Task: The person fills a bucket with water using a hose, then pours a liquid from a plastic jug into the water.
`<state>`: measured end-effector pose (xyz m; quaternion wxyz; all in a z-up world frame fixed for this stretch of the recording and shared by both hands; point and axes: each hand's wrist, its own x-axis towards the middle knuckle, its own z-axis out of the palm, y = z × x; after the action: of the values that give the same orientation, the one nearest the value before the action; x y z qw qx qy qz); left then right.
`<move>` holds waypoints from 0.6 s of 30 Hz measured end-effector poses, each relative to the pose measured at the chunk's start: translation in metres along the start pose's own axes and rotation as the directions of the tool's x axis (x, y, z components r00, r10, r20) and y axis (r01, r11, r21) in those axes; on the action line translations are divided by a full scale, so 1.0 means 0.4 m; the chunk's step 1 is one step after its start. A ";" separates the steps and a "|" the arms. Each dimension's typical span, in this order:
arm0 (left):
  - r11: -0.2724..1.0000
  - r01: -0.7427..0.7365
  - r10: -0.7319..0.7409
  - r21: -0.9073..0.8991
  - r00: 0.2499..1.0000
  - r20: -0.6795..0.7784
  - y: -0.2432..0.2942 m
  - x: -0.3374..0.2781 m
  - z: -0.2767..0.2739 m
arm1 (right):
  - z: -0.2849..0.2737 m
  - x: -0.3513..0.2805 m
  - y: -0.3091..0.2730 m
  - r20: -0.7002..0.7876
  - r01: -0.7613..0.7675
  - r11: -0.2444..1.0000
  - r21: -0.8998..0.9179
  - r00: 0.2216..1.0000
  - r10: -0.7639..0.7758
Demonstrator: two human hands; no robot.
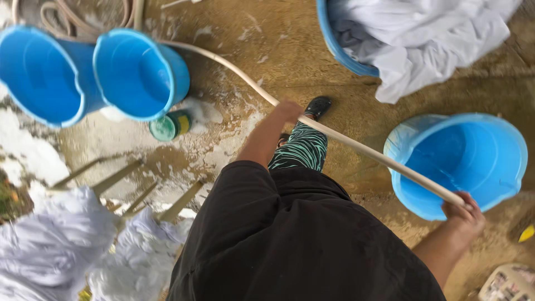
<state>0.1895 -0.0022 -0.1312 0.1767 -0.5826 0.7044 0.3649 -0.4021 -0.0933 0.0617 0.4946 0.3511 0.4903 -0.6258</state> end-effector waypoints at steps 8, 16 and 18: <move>0.870 0.460 -0.454 -0.178 0.888 0.077 -0.242 -0.176 -0.062 | 0.098 0.043 -0.074 -0.145 0.171 0.985 -0.023 0.974 -0.173; 0.906 0.254 -0.350 -0.340 0.900 -0.261 -0.177 -0.056 -0.460 | 0.062 0.013 0.000 -0.194 -0.023 0.994 0.103 0.980 0.043; 0.942 0.208 -0.290 -0.265 0.900 -0.325 -0.155 0.022 -0.574 | 0.058 0.000 0.002 -0.227 -0.082 0.990 0.111 0.968 0.106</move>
<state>0.2867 -0.1770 -0.0022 0.0239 -0.7412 0.5983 0.3033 -0.4001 -0.1158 0.0680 0.4449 0.4690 0.4955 -0.5802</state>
